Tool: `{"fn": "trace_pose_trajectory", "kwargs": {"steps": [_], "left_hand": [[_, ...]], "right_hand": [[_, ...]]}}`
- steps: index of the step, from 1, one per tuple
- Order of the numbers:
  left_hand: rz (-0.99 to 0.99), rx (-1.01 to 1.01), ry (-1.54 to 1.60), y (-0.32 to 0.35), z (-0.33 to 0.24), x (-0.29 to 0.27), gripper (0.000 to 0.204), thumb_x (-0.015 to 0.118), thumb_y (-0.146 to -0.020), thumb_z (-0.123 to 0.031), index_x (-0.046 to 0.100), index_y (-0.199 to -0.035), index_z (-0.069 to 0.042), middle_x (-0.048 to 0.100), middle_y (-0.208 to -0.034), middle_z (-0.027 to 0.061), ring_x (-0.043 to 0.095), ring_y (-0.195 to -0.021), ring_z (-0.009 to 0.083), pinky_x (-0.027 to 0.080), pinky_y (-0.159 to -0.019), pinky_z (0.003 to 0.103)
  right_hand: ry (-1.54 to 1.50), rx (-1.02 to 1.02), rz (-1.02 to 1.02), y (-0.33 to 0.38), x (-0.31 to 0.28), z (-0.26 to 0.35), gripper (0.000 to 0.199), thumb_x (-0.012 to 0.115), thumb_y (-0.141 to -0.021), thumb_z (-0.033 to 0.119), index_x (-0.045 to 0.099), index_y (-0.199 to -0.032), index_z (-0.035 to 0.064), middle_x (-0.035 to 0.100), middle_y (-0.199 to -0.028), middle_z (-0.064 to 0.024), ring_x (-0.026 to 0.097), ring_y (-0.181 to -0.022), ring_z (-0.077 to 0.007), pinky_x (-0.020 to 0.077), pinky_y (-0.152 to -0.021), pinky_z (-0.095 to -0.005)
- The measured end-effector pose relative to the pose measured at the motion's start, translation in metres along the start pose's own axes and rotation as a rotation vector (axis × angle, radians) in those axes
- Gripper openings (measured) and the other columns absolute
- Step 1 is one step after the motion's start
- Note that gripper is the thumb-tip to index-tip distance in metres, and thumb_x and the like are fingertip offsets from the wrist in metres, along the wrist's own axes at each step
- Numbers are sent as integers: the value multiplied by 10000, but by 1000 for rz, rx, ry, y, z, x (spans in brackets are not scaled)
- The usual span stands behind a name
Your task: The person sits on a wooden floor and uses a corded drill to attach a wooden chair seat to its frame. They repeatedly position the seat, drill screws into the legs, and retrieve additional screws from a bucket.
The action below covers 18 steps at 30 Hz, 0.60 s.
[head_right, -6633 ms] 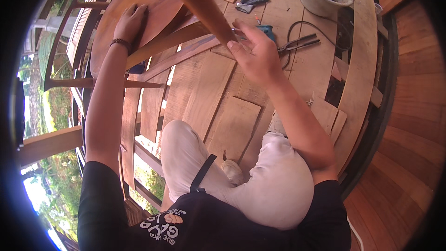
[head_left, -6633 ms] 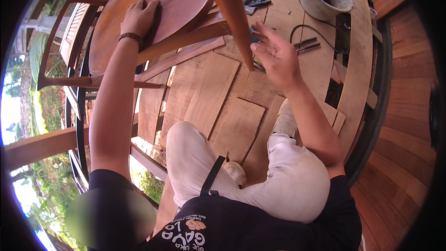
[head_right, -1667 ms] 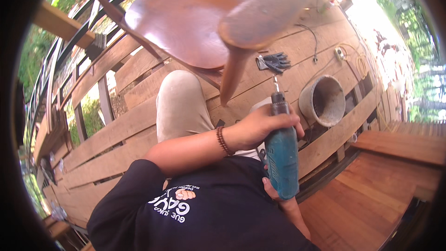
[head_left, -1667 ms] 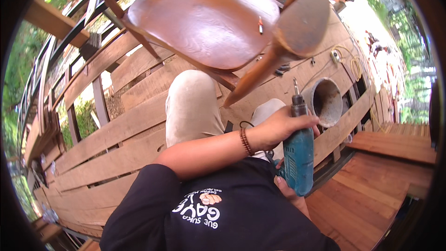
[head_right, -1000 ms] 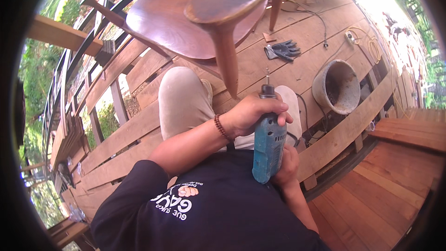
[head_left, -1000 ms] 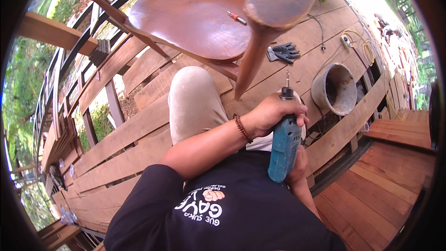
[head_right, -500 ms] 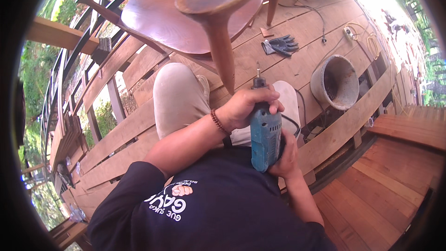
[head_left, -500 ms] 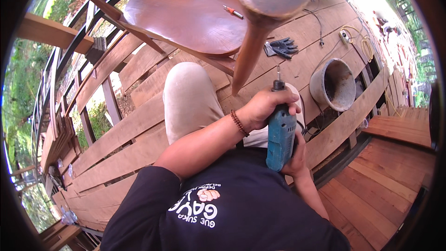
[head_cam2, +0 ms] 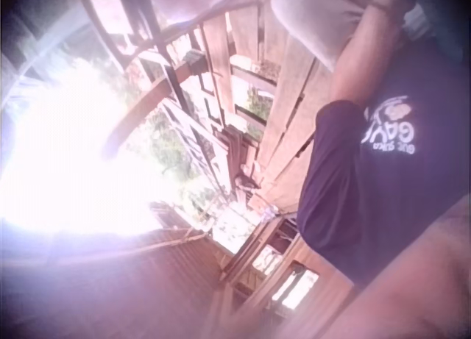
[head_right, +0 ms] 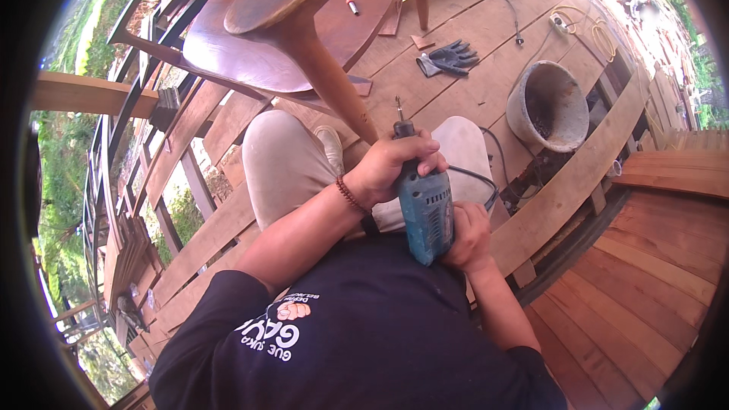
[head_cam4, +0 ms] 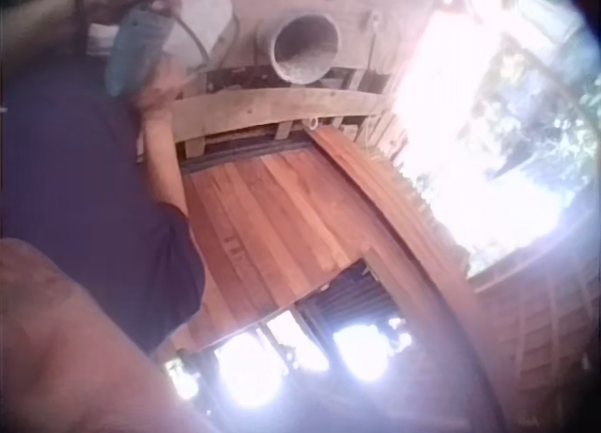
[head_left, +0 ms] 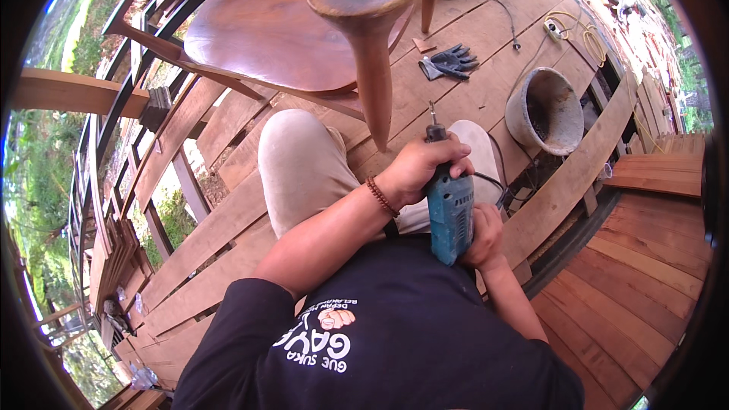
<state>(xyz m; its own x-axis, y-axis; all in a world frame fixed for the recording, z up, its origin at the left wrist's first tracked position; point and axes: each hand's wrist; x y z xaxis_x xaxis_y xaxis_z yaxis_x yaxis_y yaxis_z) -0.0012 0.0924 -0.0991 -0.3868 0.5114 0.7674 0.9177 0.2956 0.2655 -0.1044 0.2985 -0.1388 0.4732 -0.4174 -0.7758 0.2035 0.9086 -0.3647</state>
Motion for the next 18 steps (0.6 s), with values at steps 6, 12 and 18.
{"fn": "trace_pose_trajectory", "kwargs": {"steps": [6, 12, 18], "left_hand": [[58, 4, -35, -1, -6, 7, 203, 686, -928, -187, 564, -800, -86, 584, -694, 15, 647, -900, 170, 483, -850, 331], [-136, 273, -94, -5, -1, 25, 262, 672, -969, -292, 542, -942, -66, 600, -762, 25, 635, -696, 136, 505, -666, 278], [-184, 252, -67, -10, -8, 28, 340, 550, -1036, -376, 513, -945, -51, 587, -765, 35, 626, -652, 128, 531, -622, 290]], "right_hand": [[31, -31, -75, 3, 5, 1, 443, 773, -696, 275, 613, -989, -17, 644, -925, -175, 630, -826, -380, 491, -751, -448], [84, -91, -98, 9, 12, -8, 488, 796, -727, 268, 597, -1056, -33, 627, -990, -191, 625, -889, -407, 510, -762, -474], [14, -16, -15, 15, 8, -13, 531, 804, -742, 279, 594, -1109, -42, 611, -1008, -203, 617, -936, -433, 521, -801, -499]]}}
Point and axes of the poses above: each hand's wrist, its own y-axis away from the middle knuckle, its own x-axis out of the palm, z = x × y
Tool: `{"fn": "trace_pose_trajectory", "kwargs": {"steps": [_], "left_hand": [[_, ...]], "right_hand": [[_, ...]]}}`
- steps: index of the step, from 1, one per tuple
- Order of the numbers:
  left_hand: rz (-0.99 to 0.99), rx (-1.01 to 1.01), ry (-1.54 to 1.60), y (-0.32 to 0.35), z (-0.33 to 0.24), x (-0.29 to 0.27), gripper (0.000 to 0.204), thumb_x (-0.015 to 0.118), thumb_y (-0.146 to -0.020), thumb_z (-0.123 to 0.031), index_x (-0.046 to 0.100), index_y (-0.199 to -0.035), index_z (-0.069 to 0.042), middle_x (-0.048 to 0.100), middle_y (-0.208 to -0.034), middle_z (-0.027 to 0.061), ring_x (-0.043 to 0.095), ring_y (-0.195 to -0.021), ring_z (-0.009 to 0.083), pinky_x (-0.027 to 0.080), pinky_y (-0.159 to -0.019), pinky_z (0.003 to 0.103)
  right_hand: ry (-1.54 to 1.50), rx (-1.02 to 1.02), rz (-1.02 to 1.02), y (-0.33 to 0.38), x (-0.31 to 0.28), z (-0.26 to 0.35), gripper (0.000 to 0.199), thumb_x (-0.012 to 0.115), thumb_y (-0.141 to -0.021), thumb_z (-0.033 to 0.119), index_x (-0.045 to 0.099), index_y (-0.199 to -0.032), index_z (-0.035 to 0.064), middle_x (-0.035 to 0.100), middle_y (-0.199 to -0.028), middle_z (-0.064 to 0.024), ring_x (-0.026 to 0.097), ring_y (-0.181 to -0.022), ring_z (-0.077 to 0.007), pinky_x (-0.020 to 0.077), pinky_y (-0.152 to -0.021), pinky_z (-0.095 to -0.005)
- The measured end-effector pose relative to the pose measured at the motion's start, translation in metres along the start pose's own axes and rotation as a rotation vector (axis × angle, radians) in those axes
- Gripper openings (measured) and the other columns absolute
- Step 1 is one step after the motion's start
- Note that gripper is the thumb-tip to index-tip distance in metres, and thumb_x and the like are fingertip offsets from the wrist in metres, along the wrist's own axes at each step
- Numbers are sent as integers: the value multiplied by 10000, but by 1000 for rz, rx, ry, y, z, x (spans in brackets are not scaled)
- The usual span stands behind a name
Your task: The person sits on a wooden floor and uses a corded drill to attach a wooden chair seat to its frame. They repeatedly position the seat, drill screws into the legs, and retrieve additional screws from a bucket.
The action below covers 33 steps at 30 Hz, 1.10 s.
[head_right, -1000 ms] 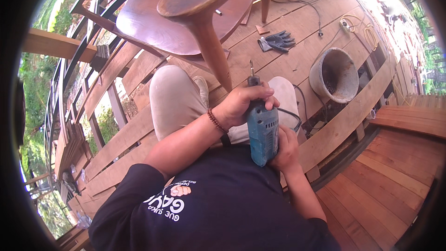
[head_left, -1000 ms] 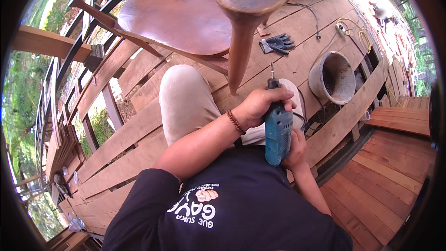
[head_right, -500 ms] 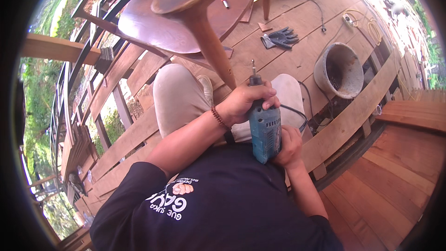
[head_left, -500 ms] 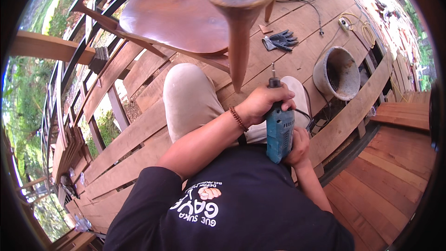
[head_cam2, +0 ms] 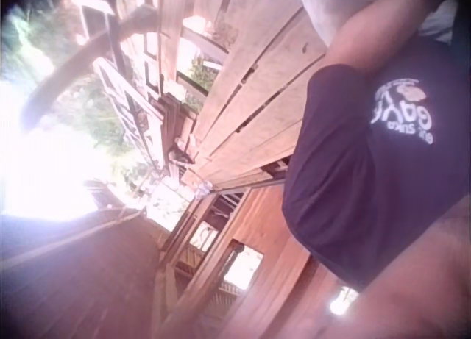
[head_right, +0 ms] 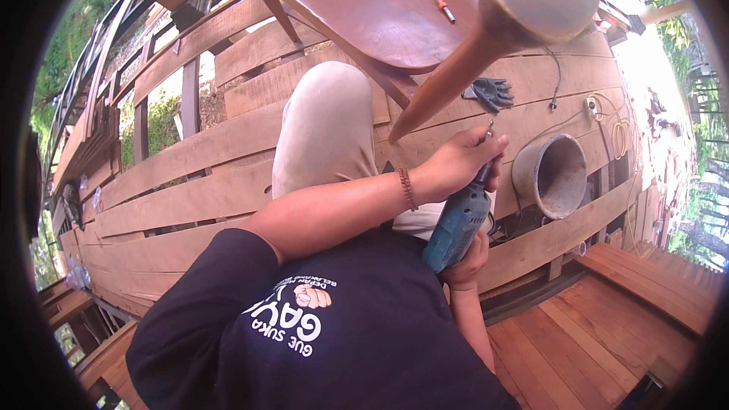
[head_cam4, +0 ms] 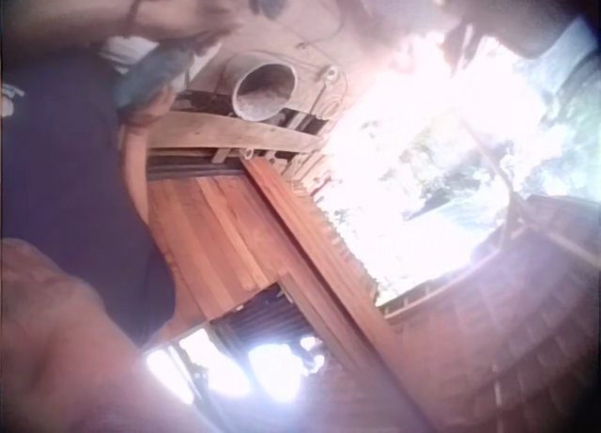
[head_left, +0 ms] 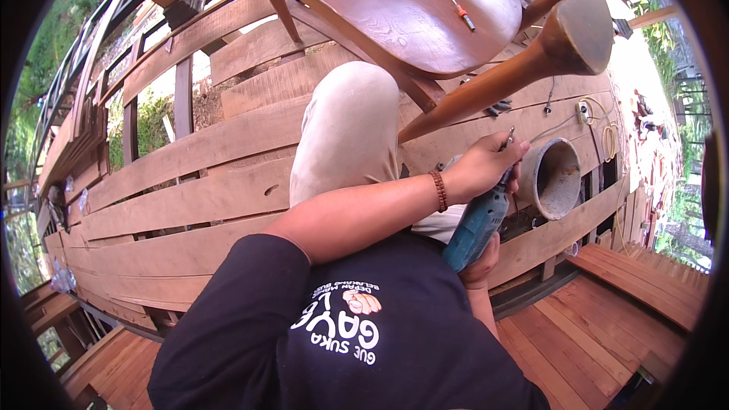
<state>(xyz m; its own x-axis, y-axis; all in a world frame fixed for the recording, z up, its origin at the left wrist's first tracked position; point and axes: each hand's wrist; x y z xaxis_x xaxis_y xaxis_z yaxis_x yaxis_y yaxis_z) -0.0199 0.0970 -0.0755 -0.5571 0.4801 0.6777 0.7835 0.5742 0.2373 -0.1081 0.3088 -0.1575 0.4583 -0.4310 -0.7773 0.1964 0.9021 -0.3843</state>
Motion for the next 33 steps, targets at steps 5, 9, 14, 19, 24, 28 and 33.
{"fn": "trace_pose_trajectory", "kwargs": {"steps": [5, 9, 14, 19, 24, 28, 33], "left_hand": [[27, 34, 39, -5, 4, -3, 382, 479, -1059, -409, 500, -922, -53, 578, -762, 42, 619, -633, 132, 543, -620, 294], [-42, 94, 77, -13, 0, -4, 394, 448, -1074, -389, 511, -888, -47, 610, -744, 50, 616, -626, 136, 541, -643, 292], [-219, 423, -457, -13, -6, -19, 397, 459, -1069, -333, 541, -863, -4, 671, -720, 114, 663, -649, 209, 534, -668, 348], [-90, 446, -1327, 32, -20, -26, 340, 506, -1032, -290, 599, -886, 3, 664, -759, 211, 661, -714, 382, 517, -689, 459], [-115, 328, -1429, 95, -132, -49, 301, 557, -974, -288, 625, -872, -14, 630, -742, 241, 629, -730, 439, 497, -684, 507], [-432, 585, -1742, 30, -208, -108, 241, 547, -937, -210, 619, -850, 3, 652, -843, 226, 642, -821, 423, 509, -713, 490], [-517, 557, -2188, -67, -196, -167, 229, 515, -893, -153, 708, -978, -64, 663, -1108, 161, 630, -1096, 317, 538, -894, 428]], "right_hand": [[51, -30, -33, -2, 0, 2, 515, 807, -739, 268, 602, -1096, -41, 615, -1007, -200, 618, -930, -425, 520, -795, -491], [30, -52, -14, 3, -2, -1, 503, 805, -732, 254, 600, -1086, -39, 617, -1005, -198, 616, -914, -413, 518, -784, -476], [7, -26, -27, 14, -4, -1, 491, 800, -729, 246, 596, -1076, -35, 619, -991, -199, 611, -896, -406, 517, -773, -470], [15, 15, -93, 20, -7, 2, 488, 795, -735, 248, 590, -1077, -34, 620, -999, -213, 618, -911, -421, 518, -780, -479], [36, 30, -177, 16, -2, -8, 539, 792, -724, 236, 573, -1131, -41, 618, -1036, -248, 622, -963, -463, 515, -824, -506], [21, -5, -256, 8, 8, 4, 548, 777, -733, 244, 566, -1136, -62, 621, -1069, -272, 618, -995, -497, 517, -863, -530], [-62, -19, -291, -3, 32, -7, 509, 755, -761, 245, 581, -1123, -67, 626, -1063, -282, 619, -978, -497, 510, -878, -513]]}}
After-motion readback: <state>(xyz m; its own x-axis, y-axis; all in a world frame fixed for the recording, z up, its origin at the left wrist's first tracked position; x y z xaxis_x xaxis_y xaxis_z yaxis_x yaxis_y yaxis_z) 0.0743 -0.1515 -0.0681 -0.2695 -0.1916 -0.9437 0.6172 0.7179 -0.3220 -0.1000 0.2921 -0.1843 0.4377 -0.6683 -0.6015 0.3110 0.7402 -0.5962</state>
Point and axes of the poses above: each hand's wrist, its own y-axis away from the middle knuckle, its own x-axis out of the palm, z = x × y
